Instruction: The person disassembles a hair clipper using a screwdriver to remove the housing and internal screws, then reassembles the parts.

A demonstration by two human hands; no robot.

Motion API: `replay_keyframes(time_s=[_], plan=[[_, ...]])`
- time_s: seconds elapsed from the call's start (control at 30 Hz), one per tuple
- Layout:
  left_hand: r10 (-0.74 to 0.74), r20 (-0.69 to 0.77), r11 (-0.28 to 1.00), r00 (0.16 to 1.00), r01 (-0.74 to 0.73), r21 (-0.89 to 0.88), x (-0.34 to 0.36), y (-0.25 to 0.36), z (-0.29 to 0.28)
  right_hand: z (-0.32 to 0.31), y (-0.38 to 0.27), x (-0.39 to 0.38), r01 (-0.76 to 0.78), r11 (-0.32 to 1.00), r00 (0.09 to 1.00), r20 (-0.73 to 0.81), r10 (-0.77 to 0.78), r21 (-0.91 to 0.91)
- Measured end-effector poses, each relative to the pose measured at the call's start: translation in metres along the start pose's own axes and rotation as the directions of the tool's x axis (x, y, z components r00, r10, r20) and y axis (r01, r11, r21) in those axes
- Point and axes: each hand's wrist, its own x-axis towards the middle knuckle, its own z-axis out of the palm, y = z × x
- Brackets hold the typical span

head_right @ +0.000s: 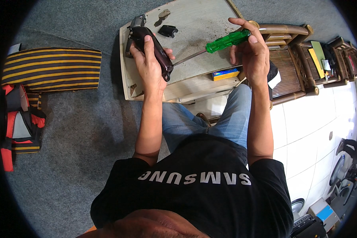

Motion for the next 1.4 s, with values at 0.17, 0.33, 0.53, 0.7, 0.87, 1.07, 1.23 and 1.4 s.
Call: replay_keyframes(time_s=[0.17, 0.33, 0.53, 0.7, 0.87, 1.07, 1.23, 1.4], plan=[[0.005, 0.015, 1.000, 1.000, -0.005, 0.003, 0.000, 0.000, -0.001, -0.010, 0.009, -0.002, 0.058, 0.992, 0.997, 0.036, -0.062, 0.111], [-0.002, 0.015, 1.000, 1.000, 0.002, 0.001, 0.000, 0.000, -0.001, -0.010, 0.007, -0.001, 0.059, 0.990, 0.998, 0.027, -0.063, 0.127], [0.000, -0.004, 1.000, 1.000, 0.000, 0.006, 0.000, 0.000, 0.000, -0.006, 0.002, -0.002, 0.047, 0.998, 0.999, -0.002, -0.047, 0.033], [-0.006, 0.004, 1.000, 1.000, 0.006, 0.021, 0.000, 0.001, -0.001, -0.005, 0.003, -0.001, 0.047, 0.999, 0.998, -0.029, -0.046, 0.004], [0.001, 0.020, 1.000, 1.000, -0.001, 0.019, 0.000, 0.001, -0.001, -0.004, 0.000, -0.001, 0.058, 0.998, 0.998, -0.028, -0.058, -0.005], [-0.002, 0.011, 1.000, 1.000, 0.002, 0.019, -0.001, 0.001, 0.000, -0.006, 0.002, 0.000, 0.057, 0.995, 0.998, -0.028, -0.059, -0.080], [-0.002, 0.003, 0.999, 1.000, 0.002, 0.038, 0.000, 0.001, -0.002, -0.007, 0.009, 0.001, 0.068, 0.997, 0.997, -0.032, -0.070, -0.047], [0.023, 0.015, 0.999, 1.000, -0.024, 0.040, 0.000, 0.001, -0.003, -0.004, 0.007, 0.001, 0.069, 0.998, 0.996, -0.057, -0.069, 0.004]])
